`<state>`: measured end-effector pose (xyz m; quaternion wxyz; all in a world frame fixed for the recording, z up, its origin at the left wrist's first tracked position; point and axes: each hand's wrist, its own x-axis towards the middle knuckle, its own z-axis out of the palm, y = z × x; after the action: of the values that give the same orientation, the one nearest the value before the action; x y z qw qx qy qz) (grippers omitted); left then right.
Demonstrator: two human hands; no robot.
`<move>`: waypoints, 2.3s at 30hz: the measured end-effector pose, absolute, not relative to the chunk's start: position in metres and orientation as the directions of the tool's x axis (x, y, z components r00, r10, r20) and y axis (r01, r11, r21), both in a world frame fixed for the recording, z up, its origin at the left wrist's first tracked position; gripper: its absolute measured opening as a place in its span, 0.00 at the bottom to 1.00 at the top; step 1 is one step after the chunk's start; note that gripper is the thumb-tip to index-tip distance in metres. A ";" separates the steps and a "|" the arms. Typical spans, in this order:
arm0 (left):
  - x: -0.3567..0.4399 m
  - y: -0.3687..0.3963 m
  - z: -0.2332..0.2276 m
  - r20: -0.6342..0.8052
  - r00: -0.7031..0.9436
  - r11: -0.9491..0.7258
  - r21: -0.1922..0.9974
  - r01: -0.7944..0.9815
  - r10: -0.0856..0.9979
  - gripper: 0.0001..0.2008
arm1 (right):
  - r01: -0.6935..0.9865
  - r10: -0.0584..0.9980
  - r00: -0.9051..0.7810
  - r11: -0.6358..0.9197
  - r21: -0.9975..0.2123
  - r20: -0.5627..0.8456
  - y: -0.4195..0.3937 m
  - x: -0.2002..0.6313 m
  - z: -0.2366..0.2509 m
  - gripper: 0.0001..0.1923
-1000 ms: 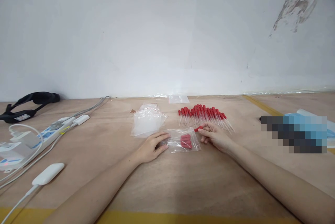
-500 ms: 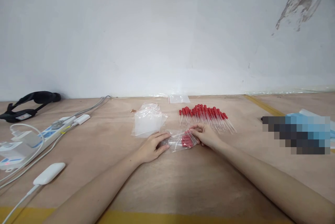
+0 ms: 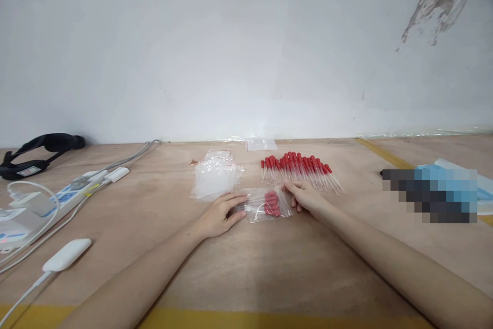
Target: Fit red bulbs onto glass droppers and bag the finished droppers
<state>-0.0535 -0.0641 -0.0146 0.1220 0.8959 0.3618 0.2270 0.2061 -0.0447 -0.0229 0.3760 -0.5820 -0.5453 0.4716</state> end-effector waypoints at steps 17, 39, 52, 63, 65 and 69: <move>-0.054 -0.064 -0.016 0.323 0.647 -0.716 0.434 0.547 0.690 0.18 | 0.193 0.926 -0.259 -0.230 -0.954 -0.276 -0.048 0.204 -0.017 0.09; -0.101 -0.019 -0.027 0.248 0.006 -0.039 0.128 0.991 0.969 0.21 | -0.372 0.983 -0.030 -0.179 -0.911 -0.181 -0.001 0.098 0.002 0.08; -0.104 -0.038 0.007 0.389 0.421 -0.563 0.412 0.716 0.819 0.21 | 0.277 0.994 -0.107 -0.005 -0.961 -0.036 -0.016 0.174 0.002 0.03; -0.051 -0.102 0.007 0.272 0.600 -0.658 0.262 0.706 0.752 0.22 | 0.846 0.952 0.168 -0.006 -0.533 0.257 0.046 0.174 -0.005 0.09; -0.047 -0.103 -0.002 0.292 0.464 -0.544 0.336 0.769 0.837 0.20 | 0.847 0.952 0.182 -0.026 -0.530 0.245 0.050 0.171 -0.006 0.10; -0.047 -0.092 -0.012 0.269 0.348 -0.440 0.566 0.697 0.898 0.20 | 0.845 0.956 0.186 -0.038 -0.534 0.225 0.056 0.171 -0.006 0.09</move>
<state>-0.0470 -0.0920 -0.0121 0.1796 0.8011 0.4978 0.2796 0.1712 0.0558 -0.0059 0.2882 -0.7140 -0.6308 0.0967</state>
